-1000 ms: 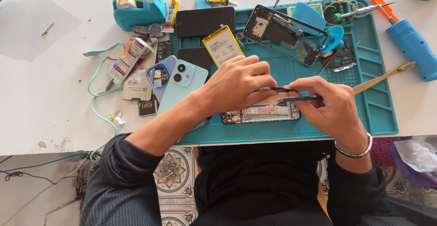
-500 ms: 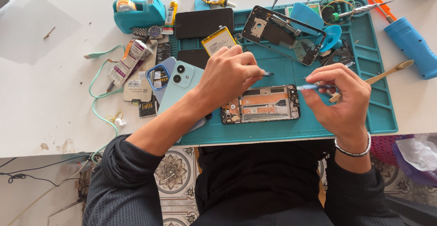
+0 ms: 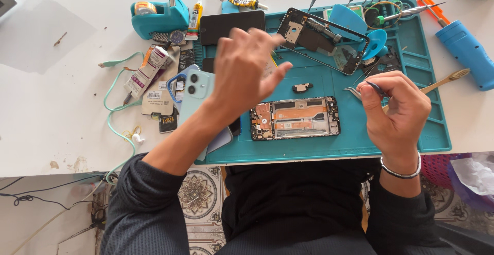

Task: The person pries the battery out of an opened smartphone using a pry tool, cleans the old battery and the phone chassis with a brush, and positions a replacement battery into the phone body on the repair mat.

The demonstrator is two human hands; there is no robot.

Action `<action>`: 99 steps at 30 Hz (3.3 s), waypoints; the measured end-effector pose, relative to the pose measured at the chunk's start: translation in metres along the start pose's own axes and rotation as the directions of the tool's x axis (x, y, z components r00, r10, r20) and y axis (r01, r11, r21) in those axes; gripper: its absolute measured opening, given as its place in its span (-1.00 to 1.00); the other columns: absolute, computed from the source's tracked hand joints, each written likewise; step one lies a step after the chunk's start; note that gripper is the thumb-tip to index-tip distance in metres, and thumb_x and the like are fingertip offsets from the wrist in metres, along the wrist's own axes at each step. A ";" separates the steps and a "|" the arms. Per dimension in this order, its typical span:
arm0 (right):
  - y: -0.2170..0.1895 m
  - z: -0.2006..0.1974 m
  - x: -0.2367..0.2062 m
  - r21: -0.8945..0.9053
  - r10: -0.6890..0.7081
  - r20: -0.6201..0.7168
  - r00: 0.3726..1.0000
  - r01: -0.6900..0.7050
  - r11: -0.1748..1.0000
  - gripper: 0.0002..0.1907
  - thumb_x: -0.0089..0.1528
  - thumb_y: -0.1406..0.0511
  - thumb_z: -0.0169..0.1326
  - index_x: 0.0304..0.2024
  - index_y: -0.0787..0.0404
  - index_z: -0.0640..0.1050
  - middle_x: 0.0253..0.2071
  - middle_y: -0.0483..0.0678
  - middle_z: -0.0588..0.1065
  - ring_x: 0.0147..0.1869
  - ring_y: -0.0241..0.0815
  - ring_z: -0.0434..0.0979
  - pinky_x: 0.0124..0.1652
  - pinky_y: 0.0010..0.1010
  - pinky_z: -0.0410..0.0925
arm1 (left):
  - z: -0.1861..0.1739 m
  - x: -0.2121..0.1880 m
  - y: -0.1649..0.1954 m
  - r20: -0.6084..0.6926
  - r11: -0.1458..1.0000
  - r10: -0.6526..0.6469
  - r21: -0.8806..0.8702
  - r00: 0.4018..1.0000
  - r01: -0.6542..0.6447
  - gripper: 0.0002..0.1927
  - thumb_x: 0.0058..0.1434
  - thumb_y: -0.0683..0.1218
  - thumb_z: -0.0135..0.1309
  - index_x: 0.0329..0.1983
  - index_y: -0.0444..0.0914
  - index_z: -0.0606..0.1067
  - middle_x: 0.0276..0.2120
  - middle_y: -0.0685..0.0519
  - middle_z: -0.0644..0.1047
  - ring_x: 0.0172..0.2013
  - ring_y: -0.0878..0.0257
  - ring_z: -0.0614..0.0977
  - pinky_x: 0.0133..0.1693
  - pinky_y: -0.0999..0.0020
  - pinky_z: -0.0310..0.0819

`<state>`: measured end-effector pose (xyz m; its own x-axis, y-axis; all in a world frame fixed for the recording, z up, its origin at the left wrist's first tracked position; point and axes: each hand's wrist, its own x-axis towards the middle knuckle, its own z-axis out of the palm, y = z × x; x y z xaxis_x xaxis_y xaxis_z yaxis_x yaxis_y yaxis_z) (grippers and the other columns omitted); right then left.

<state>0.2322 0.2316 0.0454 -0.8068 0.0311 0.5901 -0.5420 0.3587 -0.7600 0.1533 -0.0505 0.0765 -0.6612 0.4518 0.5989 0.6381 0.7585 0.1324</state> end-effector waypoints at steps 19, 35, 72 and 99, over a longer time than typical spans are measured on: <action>0.001 -0.003 -0.001 -0.033 0.016 0.017 1.000 -0.015 0.999 -0.83 0.48 0.42 0.24 -0.18 0.40 0.54 -0.26 -0.06 0.52 -0.26 -0.41 0.40 -0.24 -0.64 0.26 | -0.005 0.003 -0.017 0.222 0.953 -0.280 0.182 0.934 0.242 0.23 -0.28 0.48 0.42 0.26 -0.43 0.37 -0.09 -0.10 0.42 -0.06 -0.01 0.39 -0.01 0.06 0.25; 0.001 -0.004 -0.001 -0.012 0.006 0.009 1.000 -0.006 1.000 -0.84 0.49 0.43 0.22 -0.18 0.41 0.55 -0.24 -0.02 0.56 -0.24 -0.40 0.45 -0.21 -0.65 0.29 | -0.015 -0.001 -0.019 -0.149 0.862 0.016 -0.499 0.989 -0.089 -0.06 0.03 0.18 0.47 0.34 -0.22 0.23 0.21 -0.02 0.37 0.18 0.15 0.52 0.13 0.30 0.42; -0.019 0.011 0.008 -0.129 -0.119 0.410 0.904 0.187 0.974 -0.68 0.07 0.34 0.39 -0.17 0.25 0.59 -0.38 -0.12 0.57 -0.46 -0.36 0.48 -0.44 -0.53 0.32 | -0.021 -0.001 0.023 0.018 0.865 0.492 -0.126 0.870 -0.486 -0.06 0.02 0.28 0.19 0.38 -0.35 0.39 0.16 0.00 0.45 0.09 0.07 0.46 0.08 0.08 0.29; -0.003 0.019 -0.015 -0.064 -0.028 0.164 0.986 0.039 0.997 -0.58 0.27 0.46 0.29 0.01 0.29 0.31 -0.34 -0.08 0.56 -0.46 -0.50 0.45 -0.54 -0.71 0.23 | -0.013 0.000 0.017 -0.220 0.877 0.364 -0.247 0.905 -0.413 -0.16 0.23 0.34 0.25 0.30 -0.34 0.33 -0.01 0.02 0.54 -0.10 0.11 0.50 -0.03 0.16 0.38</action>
<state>0.2410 0.2122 0.0333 -0.8190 -0.1322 0.5583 -0.5567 0.4184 -0.7176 0.1689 -0.0440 0.0893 -0.2791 0.5821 0.7637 0.9299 0.3624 0.0636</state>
